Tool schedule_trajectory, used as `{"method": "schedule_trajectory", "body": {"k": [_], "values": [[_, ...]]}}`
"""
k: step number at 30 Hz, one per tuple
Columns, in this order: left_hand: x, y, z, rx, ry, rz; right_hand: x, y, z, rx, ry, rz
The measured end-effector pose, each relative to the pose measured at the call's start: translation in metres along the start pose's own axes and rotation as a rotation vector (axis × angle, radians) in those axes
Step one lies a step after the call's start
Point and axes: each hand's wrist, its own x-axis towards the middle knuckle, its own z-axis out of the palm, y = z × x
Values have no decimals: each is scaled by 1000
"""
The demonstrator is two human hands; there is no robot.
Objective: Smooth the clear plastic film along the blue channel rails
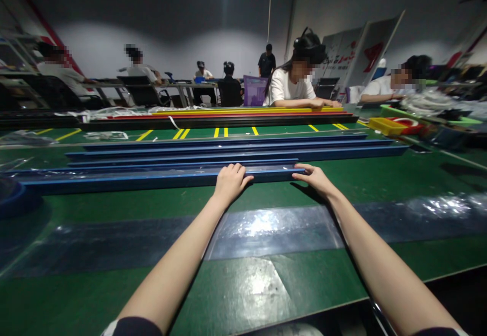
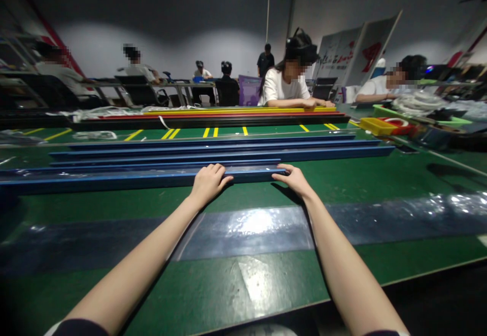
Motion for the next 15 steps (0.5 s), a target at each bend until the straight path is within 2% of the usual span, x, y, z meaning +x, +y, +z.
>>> {"method": "schedule_trajectory", "body": {"k": [3, 8, 15], "values": [[0, 0, 1, 8, 7, 5, -2, -3, -2, 38, -25, 23], [0, -1, 1, 20, 30, 14, -2, -4, -4, 51, 19, -59], [1, 0, 2, 28, 54, 23, 3, 3, 0, 3, 61, -75]]}}
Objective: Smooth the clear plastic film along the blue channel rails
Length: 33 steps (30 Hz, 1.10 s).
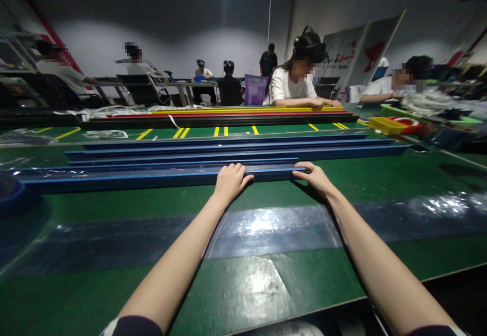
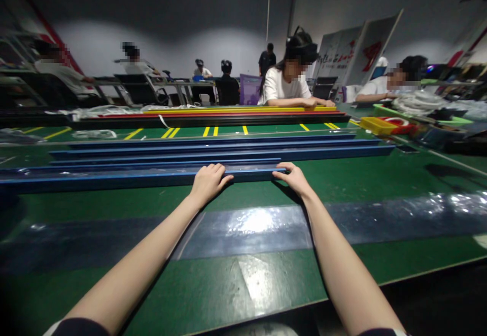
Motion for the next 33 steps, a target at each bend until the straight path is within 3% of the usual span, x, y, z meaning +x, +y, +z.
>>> {"method": "schedule_trajectory", "body": {"k": [12, 20, 33], "values": [[1, -1, -3, -30, -33, -20, 0, 0, -2, 25, 4, 2], [0, -1, -2, -37, -20, -51, -5, -8, -9, 37, -44, -100], [-1, 0, -2, -41, -4, -42, -7, -11, -9, 145, -17, -65]]}}
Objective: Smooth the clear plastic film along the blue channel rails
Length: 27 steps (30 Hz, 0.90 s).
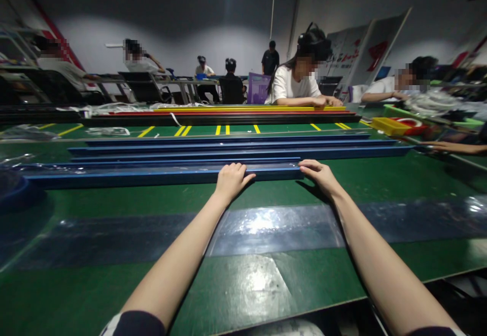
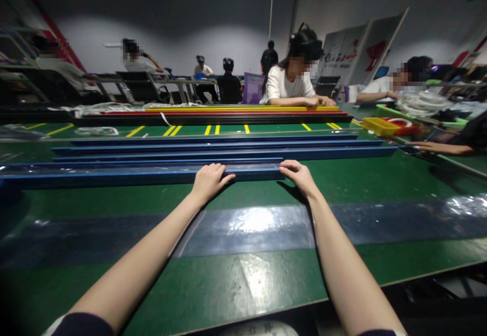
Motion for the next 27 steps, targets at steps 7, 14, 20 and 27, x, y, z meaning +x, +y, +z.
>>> {"method": "schedule_trajectory", "body": {"k": [7, 14, 20, 27], "values": [[0, 0, 1, 17, 3, 17, 3, 7, 9, -65, 84, 117], [0, 0, 0, 3, -23, 2, 6, 7, 10, -144, 72, 126], [0, 0, -2, 1, -51, -20, 5, 9, 8, -144, 57, 107], [-3, -5, -4, -4, -32, -49, 4, 12, 9, -145, 50, 54]]}}
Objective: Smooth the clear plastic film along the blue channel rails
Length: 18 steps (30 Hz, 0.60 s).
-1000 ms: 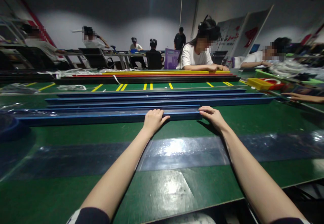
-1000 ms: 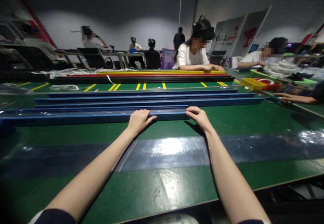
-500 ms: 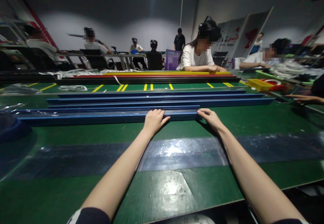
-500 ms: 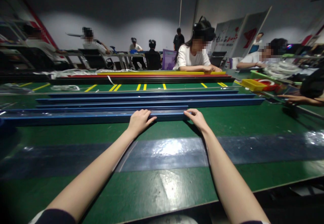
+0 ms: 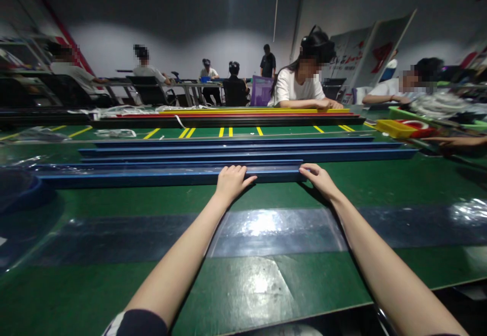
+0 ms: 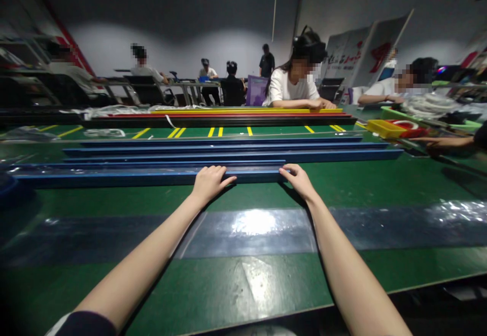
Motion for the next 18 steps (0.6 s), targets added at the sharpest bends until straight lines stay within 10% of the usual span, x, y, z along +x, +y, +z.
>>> {"method": "schedule_trajectory", "body": {"k": [18], "values": [[-6, -10, -4, 37, -9, -72, 6, 2, -1, -71, 43, 41]]}}
